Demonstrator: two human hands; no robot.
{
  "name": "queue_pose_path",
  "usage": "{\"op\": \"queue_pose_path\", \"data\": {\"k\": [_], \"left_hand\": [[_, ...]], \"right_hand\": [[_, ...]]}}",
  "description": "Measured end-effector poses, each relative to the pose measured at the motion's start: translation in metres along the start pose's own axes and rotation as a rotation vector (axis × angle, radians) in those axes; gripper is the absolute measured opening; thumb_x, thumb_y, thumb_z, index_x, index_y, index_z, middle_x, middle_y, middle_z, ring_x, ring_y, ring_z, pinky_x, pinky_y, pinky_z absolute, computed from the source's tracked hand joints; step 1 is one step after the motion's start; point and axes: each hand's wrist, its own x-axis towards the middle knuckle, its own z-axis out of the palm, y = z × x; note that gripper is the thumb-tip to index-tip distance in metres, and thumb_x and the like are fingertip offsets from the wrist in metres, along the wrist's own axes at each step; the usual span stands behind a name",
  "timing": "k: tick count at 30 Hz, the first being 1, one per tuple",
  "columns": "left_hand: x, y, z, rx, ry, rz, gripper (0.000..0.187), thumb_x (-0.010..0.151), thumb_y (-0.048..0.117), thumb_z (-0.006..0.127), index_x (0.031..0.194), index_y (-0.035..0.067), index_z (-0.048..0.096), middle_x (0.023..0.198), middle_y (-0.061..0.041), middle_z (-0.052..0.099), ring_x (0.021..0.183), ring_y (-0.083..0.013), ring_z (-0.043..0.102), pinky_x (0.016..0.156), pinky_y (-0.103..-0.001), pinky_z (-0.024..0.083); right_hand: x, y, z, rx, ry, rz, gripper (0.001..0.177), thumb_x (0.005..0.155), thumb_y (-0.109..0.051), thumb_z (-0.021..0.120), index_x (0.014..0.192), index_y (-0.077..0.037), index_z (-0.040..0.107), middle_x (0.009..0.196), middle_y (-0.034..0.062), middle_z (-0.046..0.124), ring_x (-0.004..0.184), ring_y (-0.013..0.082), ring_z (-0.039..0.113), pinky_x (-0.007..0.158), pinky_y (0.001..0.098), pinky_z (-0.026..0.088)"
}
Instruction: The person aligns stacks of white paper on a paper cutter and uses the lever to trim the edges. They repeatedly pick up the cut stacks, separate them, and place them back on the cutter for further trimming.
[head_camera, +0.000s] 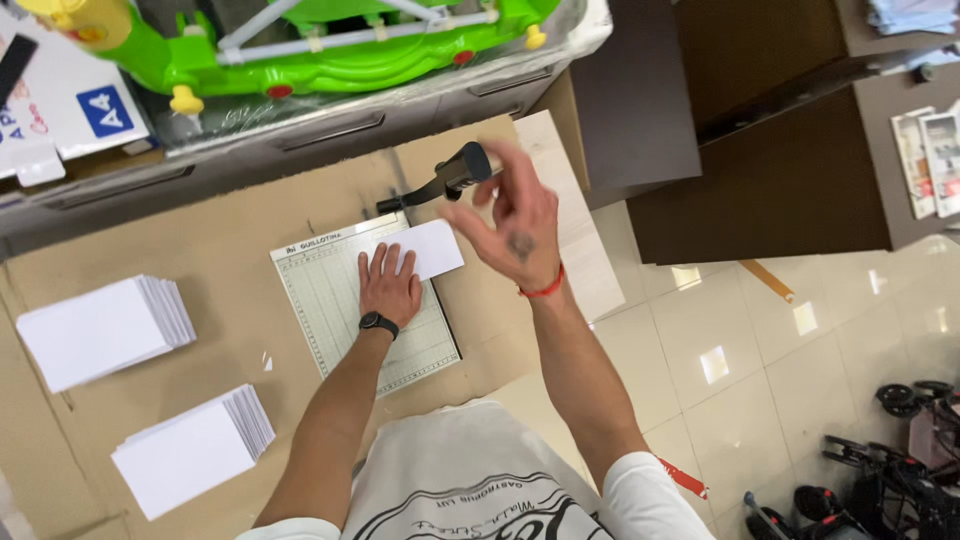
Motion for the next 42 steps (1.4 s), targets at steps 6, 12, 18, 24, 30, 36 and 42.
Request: {"op": "queue_pose_path", "data": {"k": [6,12,18,24,30,36,42], "left_hand": [[-0.003,0.002,-0.004,0.006,-0.075,-0.029,0.054,0.114,0.047,0.072,0.163,0.029,0.088,0.176,-0.008,0.075,0.177,-0.0392,0.061,0.153,-0.074,0.031],[-0.013,-0.002,0.003,-0.022,-0.046,-0.019,0.050,0.115,0.046,0.076,0.159,0.026,0.091,0.170,-0.012,0.078,0.172,-0.0424,0.064,0.149,-0.076,0.034],[-0.015,-0.007,0.018,-0.029,0.024,0.014,0.050,0.118,0.050,0.077,0.161,0.024,0.088,0.172,-0.014,0.074,0.173,-0.0450,0.059,0.148,-0.077,0.032],[-0.013,-0.010,0.021,0.017,0.049,0.047,0.049,0.123,0.051,0.079,0.163,0.024,0.084,0.175,-0.014,0.068,0.177,-0.0451,0.054,0.151,-0.077,0.026],[-0.012,-0.008,0.018,-0.008,0.030,0.050,0.051,0.123,0.050,0.080,0.165,0.022,0.083,0.176,-0.015,0.067,0.178,-0.0462,0.053,0.150,-0.079,0.026],[-0.017,-0.007,0.015,-0.012,0.026,0.040,0.048,0.124,0.050,0.079,0.165,0.024,0.084,0.176,-0.014,0.068,0.178,-0.0453,0.053,0.151,-0.079,0.025],[-0.005,-0.012,0.017,-0.006,0.043,0.020,0.047,0.122,0.050,0.081,0.161,0.025,0.086,0.174,-0.014,0.070,0.175,-0.0459,0.057,0.149,-0.079,0.029]], "right_hand": [[-0.021,-0.046,-0.009,-0.756,-0.017,-0.247,0.037,0.124,-0.056,0.083,0.119,-0.020,0.076,0.077,0.0007,0.078,0.071,0.0244,0.087,0.061,0.0409,0.063],[-0.212,-0.035,-0.023,-1.006,-0.490,0.167,0.041,0.121,-0.056,0.072,0.104,-0.018,0.074,0.070,0.0134,0.081,0.069,0.0423,0.090,0.060,0.0581,0.068],[-0.370,0.135,0.026,-0.750,-0.790,0.929,0.061,0.109,-0.069,0.068,0.107,-0.012,0.090,0.104,0.0278,0.090,0.114,0.0593,0.093,0.094,0.0697,0.074],[-0.427,0.212,0.084,-0.685,-0.666,1.051,0.055,0.099,-0.051,0.072,0.108,-0.003,0.097,0.108,0.0326,0.092,0.118,0.0610,0.092,0.104,0.0700,0.074],[-0.439,0.241,0.084,-0.684,-0.674,1.048,0.059,0.103,-0.056,0.076,0.116,-0.002,0.093,0.116,0.0299,0.089,0.125,0.0600,0.091,0.110,0.0692,0.073],[-0.406,0.170,0.050,-0.579,-0.739,1.099,0.056,0.102,-0.058,0.073,0.111,-0.007,0.096,0.114,0.0297,0.093,0.123,0.0578,0.092,0.108,0.0675,0.074],[-0.422,0.210,0.075,-0.503,-0.639,1.044,0.064,0.105,-0.058,0.073,0.126,-0.001,0.091,0.120,0.0337,0.091,0.130,0.0613,0.087,0.113,0.0738,0.071]]}}
